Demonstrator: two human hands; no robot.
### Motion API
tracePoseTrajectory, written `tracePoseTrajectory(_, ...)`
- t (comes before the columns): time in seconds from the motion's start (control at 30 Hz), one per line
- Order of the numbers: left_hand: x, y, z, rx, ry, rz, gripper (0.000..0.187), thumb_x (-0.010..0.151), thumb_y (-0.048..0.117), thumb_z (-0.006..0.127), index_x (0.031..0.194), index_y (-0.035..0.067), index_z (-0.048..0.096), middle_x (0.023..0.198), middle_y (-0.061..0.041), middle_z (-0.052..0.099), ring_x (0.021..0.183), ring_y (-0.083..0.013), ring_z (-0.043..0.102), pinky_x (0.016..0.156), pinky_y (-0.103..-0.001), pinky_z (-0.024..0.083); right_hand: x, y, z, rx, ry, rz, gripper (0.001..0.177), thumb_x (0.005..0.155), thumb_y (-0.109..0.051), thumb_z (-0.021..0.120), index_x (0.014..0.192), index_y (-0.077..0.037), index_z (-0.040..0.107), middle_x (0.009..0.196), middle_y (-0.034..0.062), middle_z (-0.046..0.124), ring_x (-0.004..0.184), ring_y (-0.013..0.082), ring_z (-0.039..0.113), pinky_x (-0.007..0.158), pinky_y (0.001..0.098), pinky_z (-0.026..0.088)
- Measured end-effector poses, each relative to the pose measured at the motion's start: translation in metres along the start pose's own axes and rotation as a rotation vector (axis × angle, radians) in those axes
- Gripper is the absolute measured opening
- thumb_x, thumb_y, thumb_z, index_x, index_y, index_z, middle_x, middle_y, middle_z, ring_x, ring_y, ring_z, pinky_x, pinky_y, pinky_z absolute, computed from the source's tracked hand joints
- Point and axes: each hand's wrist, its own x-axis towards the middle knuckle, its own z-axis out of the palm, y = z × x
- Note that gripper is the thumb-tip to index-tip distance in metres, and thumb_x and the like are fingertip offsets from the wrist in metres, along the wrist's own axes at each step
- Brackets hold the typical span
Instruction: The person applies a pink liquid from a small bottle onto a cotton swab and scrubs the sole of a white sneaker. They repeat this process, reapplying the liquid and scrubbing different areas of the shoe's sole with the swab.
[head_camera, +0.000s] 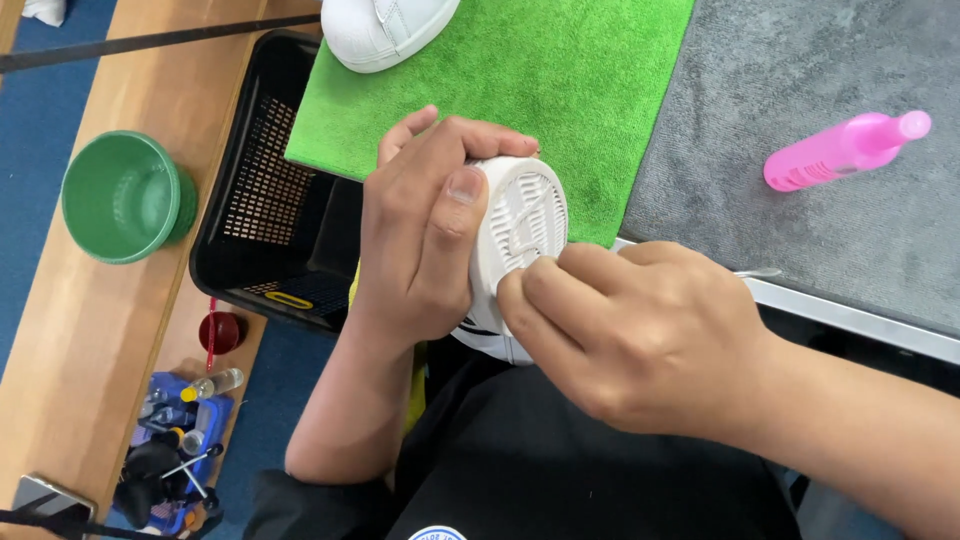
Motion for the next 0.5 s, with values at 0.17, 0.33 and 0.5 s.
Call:
tracePoseTrajectory(0.17, -0.004, 0.002, 0.0, -0.031, 0.017, -0.016, 0.05, 0.104, 0.034, 0.023, 0.101, 0.002, 0.061, 0.105, -0.011, 0.072, 0.101, -0.0264, 0.072, 0.113, -0.049, 0.031, 0.0, -0.002, 0.008, 0.643, -0.031, 0.32, 0.013, 0.099, -0.003, 0.05, 0.089, -0.008, 0.058, 0.068, 0.0064, 0.047, 0.053, 0.0269, 0.048, 0.046, 0.0402, 0.037)
tracePoseTrajectory(0.33, -0.007, -0.003, -0.002, -0.051, 0.013, -0.019, 0.052, 0.104, 0.037, 0.023, 0.103, 0.001, 0.061, 0.106, -0.012, 0.072, 0.103, -0.027, 0.071, 0.116, -0.049, 0.03, 0.002, 0.001, 0.012, 0.962, -0.017, 0.498, 0.009, 0.093, -0.001, 0.06, 0.091, -0.006, 0.067, 0.067, 0.0056, 0.057, 0.051, 0.0196, 0.049, 0.049, 0.0316, 0.035)
tracePoseTrajectory(0.5, -0.01, -0.011, -0.005, -0.156, 0.016, -0.027, 0.053, 0.104, 0.041, 0.028, 0.106, 0.001, 0.064, 0.107, -0.013, 0.072, 0.108, -0.0284, 0.071, 0.12, -0.048, 0.029, -0.006, 0.007, 0.014, 0.934, 0.08, 0.522, 0.008, 0.097, -0.006, 0.061, 0.095, -0.005, 0.068, 0.072, 0.0036, 0.063, 0.054, 0.0173, 0.049, 0.053, 0.0287, 0.039)
